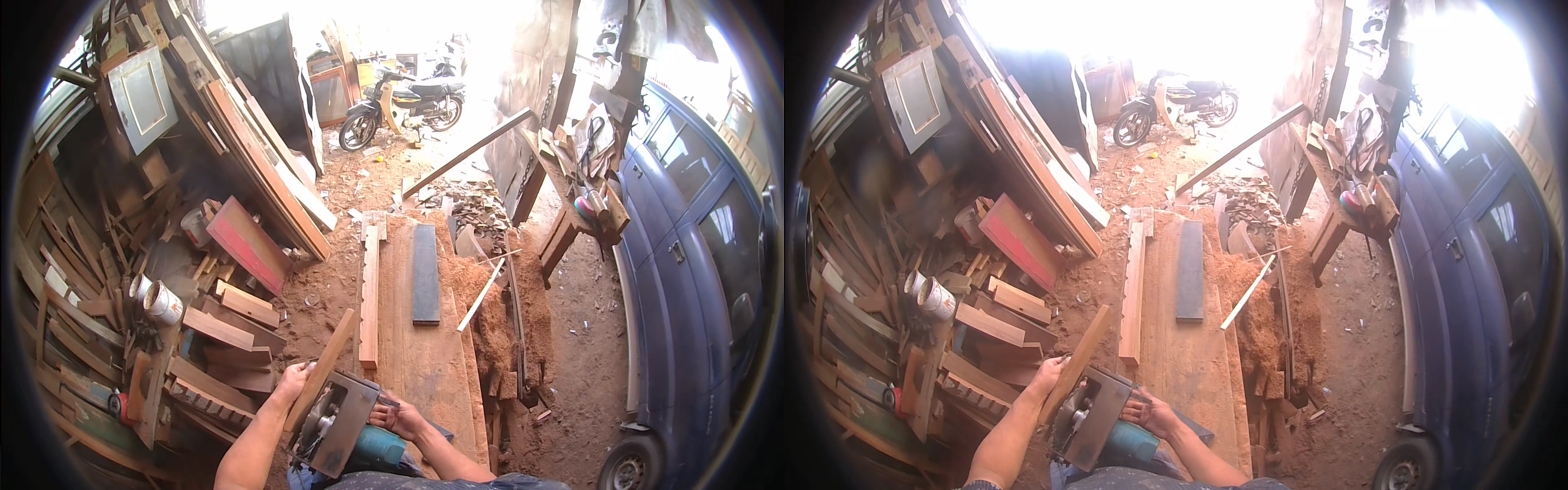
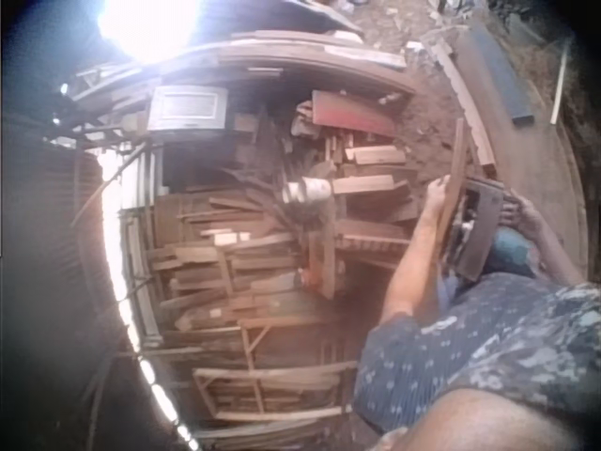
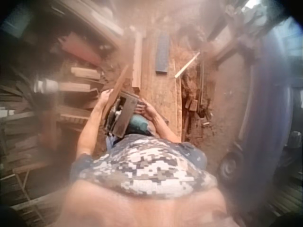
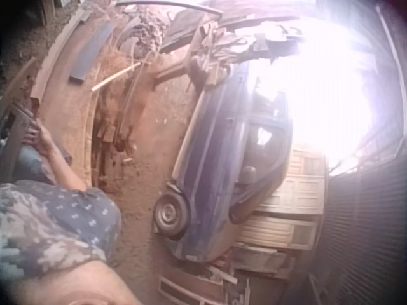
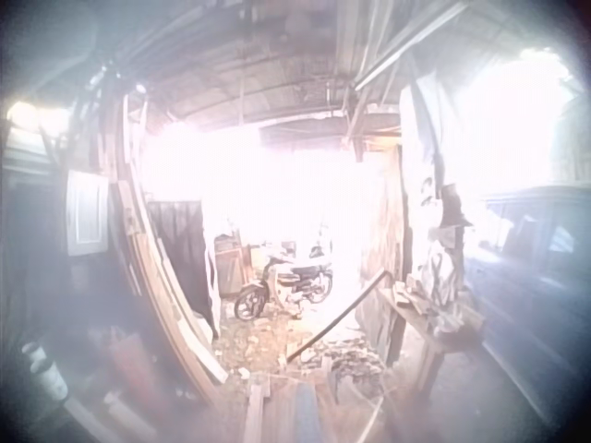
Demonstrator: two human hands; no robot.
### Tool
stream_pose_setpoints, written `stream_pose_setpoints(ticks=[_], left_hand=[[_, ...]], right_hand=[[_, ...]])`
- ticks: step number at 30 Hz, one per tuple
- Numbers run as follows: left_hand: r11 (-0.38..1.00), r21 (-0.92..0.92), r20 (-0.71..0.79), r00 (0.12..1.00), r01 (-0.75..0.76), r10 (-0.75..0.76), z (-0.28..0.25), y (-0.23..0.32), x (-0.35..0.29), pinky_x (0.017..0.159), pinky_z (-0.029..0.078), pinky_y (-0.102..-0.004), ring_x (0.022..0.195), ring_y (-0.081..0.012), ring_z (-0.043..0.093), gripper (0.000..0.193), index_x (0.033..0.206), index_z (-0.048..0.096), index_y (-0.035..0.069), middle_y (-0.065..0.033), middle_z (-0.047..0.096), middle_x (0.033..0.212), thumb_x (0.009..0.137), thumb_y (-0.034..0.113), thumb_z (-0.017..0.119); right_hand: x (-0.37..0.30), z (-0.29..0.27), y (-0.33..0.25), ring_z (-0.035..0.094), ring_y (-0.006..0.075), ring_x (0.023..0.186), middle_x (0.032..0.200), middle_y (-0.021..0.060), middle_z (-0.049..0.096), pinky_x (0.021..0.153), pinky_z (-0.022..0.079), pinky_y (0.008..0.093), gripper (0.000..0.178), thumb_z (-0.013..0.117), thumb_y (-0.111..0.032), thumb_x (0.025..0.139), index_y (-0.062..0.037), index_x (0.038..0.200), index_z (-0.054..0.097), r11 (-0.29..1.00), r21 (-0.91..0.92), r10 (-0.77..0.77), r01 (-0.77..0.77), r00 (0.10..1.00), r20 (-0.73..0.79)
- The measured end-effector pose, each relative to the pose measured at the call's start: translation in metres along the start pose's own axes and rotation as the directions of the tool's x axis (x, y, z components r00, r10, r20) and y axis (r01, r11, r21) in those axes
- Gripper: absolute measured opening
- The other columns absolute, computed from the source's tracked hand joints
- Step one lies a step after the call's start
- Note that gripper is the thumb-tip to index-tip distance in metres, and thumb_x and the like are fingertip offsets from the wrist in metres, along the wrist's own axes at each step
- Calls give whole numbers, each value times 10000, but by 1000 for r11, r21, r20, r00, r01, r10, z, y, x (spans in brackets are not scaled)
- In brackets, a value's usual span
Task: The person uses a circular saw to cut a long wooden plank on a workbench. They adjust the saw's depth and guide, then make a cut along the length of the wood. The person also uses a metal ruler to measure and mark the wood before cutting.
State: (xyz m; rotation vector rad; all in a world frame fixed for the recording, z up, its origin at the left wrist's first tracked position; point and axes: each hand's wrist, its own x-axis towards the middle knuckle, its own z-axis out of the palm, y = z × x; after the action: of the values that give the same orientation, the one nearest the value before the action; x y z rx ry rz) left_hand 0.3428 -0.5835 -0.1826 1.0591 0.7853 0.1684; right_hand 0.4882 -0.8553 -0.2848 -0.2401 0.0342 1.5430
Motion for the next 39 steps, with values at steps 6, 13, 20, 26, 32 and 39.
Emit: stream_pose_setpoints(ticks=[6,13,20,26,32,39], left_hand=[[995,98,-84,996,-34,43,6,-1,-1,596,601,-358,648,-178,667,278,1061,671,-20,-80,691,825,1028,242,586],[969,210,-207,963,-128,172,25,15,-7,578,482,-276,652,-91,575,257,984,711,24,1,667,792,1028,250,597],[960,175,-345,900,-217,267,-1,-15,22,574,468,-287,639,-93,551,270,950,723,29,6,658,780,1017,268,615],[989,-70,-229,967,-129,110,-2,-4,-1,567,466,-275,647,-84,565,372,991,720,15,1,674,790,991,380,648],[913,379,-328,901,-149,283,3,-1,8,567,443,-238,646,-59,553,327,945,746,21,20,687,794,997,329,652],[930,295,-302,902,-220,309,-4,-7,20,578,450,-238,648,-44,554,297,931,757,19,27,690,785,999,288,652]], right_hand=[[-19,78,-2,652,329,1100,1183,210,656,982,540,477,461,416,-353,1081,14,1350,492,969,-237,-120,73,974,-193],[1,93,-22,711,257,708,850,141,713,632,608,395,327,555,-309,1033,5,1094,623,900,-427,-279,84,865,-417],[41,72,-38,678,196,679,823,75,699,646,593,364,323,620,-350,1001,-32,1049,644,918,-396,-181,-21,867,-464],[44,105,-15,613,152,632,737,22,628,692,571,322,325,605,-354,1013,-53,898,652,940,-339,-229,48,825,-517],[56,58,-10,561,132,559,710,11,611,541,486,295,337,628,-357,1003,-87,803,606,861,-508,-336,24,775,-534],[50,66,-13,573,140,562,690,6,583,556,519,305,311,672,-344,976,-87,815,603,871,-486,-359,66,762,-539]])
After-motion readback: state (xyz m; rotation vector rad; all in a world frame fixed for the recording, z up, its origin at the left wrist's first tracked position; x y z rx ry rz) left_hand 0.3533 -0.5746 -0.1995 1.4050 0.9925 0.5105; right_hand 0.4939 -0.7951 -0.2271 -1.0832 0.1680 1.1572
